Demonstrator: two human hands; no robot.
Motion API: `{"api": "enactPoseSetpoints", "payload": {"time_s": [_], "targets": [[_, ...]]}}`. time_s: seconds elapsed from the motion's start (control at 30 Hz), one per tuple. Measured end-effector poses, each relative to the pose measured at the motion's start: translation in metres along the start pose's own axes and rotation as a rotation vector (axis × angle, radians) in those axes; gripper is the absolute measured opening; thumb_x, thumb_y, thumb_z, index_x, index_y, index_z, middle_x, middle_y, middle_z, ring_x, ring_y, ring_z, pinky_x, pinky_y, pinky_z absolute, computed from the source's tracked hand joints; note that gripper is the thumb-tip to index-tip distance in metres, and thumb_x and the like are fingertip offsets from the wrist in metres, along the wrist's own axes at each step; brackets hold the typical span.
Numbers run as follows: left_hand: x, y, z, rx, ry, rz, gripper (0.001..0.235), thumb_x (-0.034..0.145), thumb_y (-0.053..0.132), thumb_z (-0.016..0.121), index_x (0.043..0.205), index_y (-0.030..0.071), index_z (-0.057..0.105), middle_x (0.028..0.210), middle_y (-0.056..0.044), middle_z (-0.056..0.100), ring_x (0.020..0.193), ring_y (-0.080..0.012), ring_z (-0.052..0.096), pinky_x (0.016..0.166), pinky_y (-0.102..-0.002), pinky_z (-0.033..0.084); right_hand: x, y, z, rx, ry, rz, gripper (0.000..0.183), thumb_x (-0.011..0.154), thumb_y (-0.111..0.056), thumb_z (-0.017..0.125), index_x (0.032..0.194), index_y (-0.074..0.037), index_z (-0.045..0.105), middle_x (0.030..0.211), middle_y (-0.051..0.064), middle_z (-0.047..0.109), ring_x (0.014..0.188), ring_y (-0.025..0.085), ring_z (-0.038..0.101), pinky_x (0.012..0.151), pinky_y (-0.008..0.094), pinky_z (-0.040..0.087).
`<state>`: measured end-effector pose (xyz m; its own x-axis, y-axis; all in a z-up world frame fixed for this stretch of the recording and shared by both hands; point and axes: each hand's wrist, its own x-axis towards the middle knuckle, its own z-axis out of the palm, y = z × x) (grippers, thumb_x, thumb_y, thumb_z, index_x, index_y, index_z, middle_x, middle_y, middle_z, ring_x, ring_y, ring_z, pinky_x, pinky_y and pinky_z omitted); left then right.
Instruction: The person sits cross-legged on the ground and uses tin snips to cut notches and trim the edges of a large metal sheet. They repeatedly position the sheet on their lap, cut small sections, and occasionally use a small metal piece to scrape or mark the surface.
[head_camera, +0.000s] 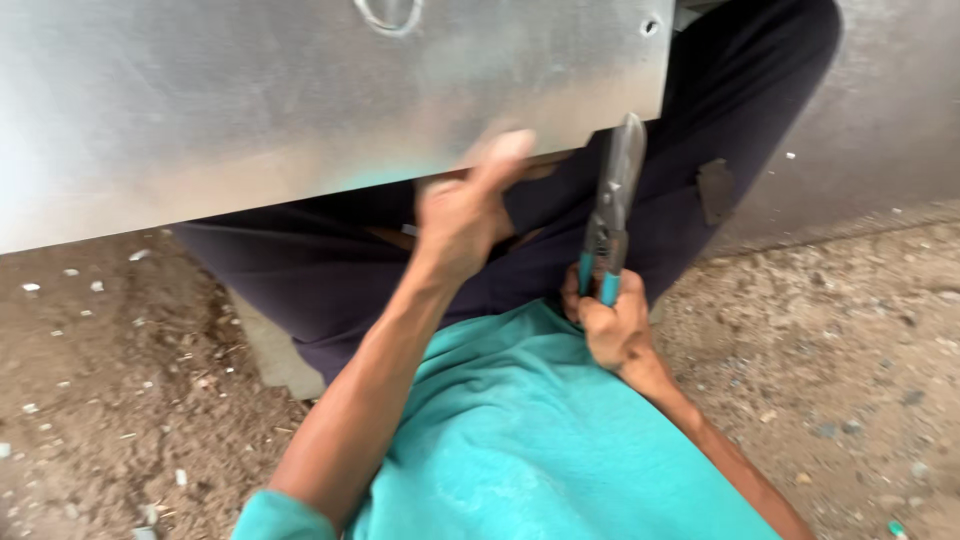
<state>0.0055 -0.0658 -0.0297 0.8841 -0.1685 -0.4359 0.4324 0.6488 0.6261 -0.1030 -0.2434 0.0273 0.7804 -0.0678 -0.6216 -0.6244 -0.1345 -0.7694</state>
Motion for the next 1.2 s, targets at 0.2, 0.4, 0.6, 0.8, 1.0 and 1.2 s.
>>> {"api": "enactPoseSetpoints", "payload": {"time_s": [0.2,0.4,0.6,0.8,1.0,1.2], "targets": [[-0.061,0.114,-0.054,0.070,0.211,0.420,0.032,0.114,0.018,0.074,0.089,0.001,0.063,0.082,-0.012,0.065,0.078,-0.0250,0.068,0.077,-0.045,0.061,-0.011,0.005,-0.050,-0.085,-0.217,0.102,0.020,0.071,-0.009,0.050,0.086,-0.001,0.060,0.073,0.007,0.061,0.067,0.018,0.059,0.061,0.034,0.050],[-0.024,0.088,-0.016,-0.082,0.236,0.066,0.016,0.094,0.016,0.072,0.099,0.001,0.072,0.092,-0.012,0.076,0.087,-0.0239,0.076,0.079,-0.039,0.064,-0.018,-0.026,-0.066,-0.459,-0.244,0.157,0.041,0.071,-0.011,0.048,0.107,-0.002,0.065,0.089,0.012,0.071,0.086,0.023,0.069,0.078,0.039,0.058],[-0.018,0.072,-0.014,0.248,0.003,0.017,0.044,0.100,0.032,0.069,0.113,-0.010,0.075,0.103,-0.016,0.080,0.097,-0.0236,0.078,0.090,-0.035,0.061,0.016,-0.066,-0.051,-0.562,-0.416,0.144,0.047,0.068,-0.011,0.049,0.112,0.001,0.061,0.094,0.016,0.070,0.089,0.026,0.068,0.082,0.041,0.057],[-0.014,0.066,-0.022,0.206,-0.020,-0.020,0.048,0.096,0.034,0.069,0.124,-0.005,0.068,0.107,-0.016,0.079,0.102,-0.0237,0.078,0.095,-0.035,0.061,0.037,-0.108,-0.038,-0.905,-0.404,0.208,0.031,0.075,-0.013,0.051,0.103,-0.002,0.058,0.089,0.013,0.066,0.071,0.025,0.066,0.063,0.043,0.058],[-0.015,0.068,-0.029,0.209,0.036,0.031,0.043,0.097,0.026,0.073,0.124,-0.008,0.069,0.112,-0.016,0.077,0.105,-0.0245,0.076,0.098,-0.036,0.061,0.056,-0.106,-0.054,-1.099,-0.412,0.182,0.018,0.081,-0.013,0.058,0.093,-0.003,0.066,0.080,0.017,0.065,0.064,0.027,0.062,0.061,0.042,0.050],[0.017,0.053,0.009,0.423,0.080,-0.015,0.035,0.098,0.025,0.073,0.122,0.000,0.075,0.102,-0.005,0.080,0.068,-0.0065,0.058,0.067,-0.018,0.052,0.024,-0.078,-0.023,-0.663,-0.306,0.045,0.046,0.073,-0.017,0.063,0.118,-0.004,0.060,0.096,0.007,0.067,0.091,0.021,0.064,0.081,0.036,0.051]]}}
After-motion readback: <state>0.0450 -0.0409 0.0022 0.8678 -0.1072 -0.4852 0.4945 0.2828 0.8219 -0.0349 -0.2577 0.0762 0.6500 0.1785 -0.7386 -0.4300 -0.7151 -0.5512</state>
